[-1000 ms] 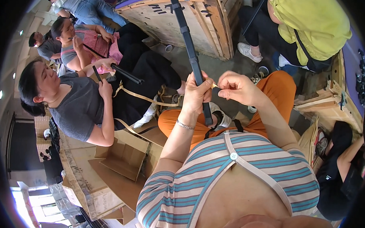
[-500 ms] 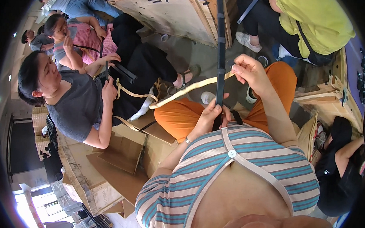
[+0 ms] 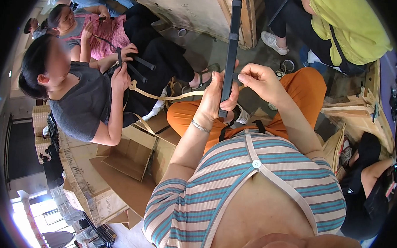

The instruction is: The recorder is applying tape to secure components on long black bars while seated in a workshop.

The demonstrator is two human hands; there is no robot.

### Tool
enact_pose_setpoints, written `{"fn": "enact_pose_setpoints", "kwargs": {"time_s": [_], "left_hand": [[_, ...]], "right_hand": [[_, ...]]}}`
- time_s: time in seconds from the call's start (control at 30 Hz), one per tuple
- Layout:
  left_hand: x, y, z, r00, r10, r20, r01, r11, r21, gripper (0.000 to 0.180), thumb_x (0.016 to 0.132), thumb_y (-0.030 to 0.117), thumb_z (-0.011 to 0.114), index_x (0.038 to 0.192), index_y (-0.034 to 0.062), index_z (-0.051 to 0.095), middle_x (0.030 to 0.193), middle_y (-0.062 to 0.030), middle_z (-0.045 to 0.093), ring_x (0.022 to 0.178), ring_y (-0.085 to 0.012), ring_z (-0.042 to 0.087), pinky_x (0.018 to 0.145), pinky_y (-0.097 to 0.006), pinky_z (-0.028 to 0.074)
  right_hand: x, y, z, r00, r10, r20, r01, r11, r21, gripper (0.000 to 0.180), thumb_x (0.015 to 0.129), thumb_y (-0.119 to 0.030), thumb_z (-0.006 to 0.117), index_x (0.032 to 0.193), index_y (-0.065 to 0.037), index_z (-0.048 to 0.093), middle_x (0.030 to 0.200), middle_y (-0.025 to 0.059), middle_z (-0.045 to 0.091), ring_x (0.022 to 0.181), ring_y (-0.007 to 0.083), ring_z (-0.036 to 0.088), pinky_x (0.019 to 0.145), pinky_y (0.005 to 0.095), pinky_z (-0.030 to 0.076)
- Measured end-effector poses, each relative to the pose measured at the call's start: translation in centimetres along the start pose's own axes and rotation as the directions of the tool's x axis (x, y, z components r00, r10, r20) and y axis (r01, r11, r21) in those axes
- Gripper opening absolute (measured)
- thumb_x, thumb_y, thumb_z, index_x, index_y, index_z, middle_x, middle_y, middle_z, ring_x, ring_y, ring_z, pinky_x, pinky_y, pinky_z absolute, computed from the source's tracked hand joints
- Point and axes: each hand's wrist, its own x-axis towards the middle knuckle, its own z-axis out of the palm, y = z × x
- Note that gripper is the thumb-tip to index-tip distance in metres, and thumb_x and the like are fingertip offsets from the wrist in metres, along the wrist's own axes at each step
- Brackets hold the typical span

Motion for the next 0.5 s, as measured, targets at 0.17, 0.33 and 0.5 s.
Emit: {"fn": "enact_pose_setpoints", "kwargs": {"time_s": [0.17, 0.33, 0.5], "left_hand": [[0.0, 0.6, 0.2, 1.0, -0.008, 0.015, 0.007, 0.999, 0.038, 0.065, 0.089, 0.056, 0.028, 0.137, 0.0121, 0.024, 0.059, -0.0051, 0.045, 0.035, -0.0064, 0.027, 0.031, -0.019, 0.023], [0.0, 0.7, 0.0, 1.0, 0.009, 0.023, -0.011, 0.997, 0.079, 0.066, 0.09, 0.056, 0.027, 0.137, 0.0108, 0.024, 0.059, -0.0054, 0.045, 0.035, -0.0063, 0.027, 0.032, -0.019, 0.023], [-0.2, 0.6, 0.3, 1.0, -0.004, -0.018, 0.007, 0.993, 0.12, 0.065, 0.09, 0.056, 0.026, 0.135, 0.0086, 0.026, 0.06, -0.0055, 0.046, 0.035, -0.0064, 0.028, 0.033, -0.019, 0.024]], "right_hand": [[1.0, 0.3, 0.3, 0.998, -0.046, -0.051, 0.047, 0.999, 0.008, 0.014, 0.085, -0.012, 0.06, 0.076, -0.001, 0.056, 0.064, -0.0054, 0.048, 0.059, 0.0023, 0.04, 0.052, 0.0191, 0.034], [1.2, -0.1, 0.3, 0.999, -0.026, -0.027, 0.027, 0.999, 0.022, 0.012, 0.086, -0.011, 0.06, 0.078, -0.003, 0.056, 0.069, -0.0064, 0.047, 0.063, 0.0005, 0.04, 0.055, 0.0174, 0.033], [1.3, -0.6, 0.7, 0.999, -0.016, -0.035, 0.017, 0.999, 0.03, 0.012, 0.085, -0.011, 0.06, 0.077, -0.003, 0.056, 0.067, -0.0071, 0.047, 0.061, 0.0001, 0.039, 0.053, 0.0173, 0.032]]}}
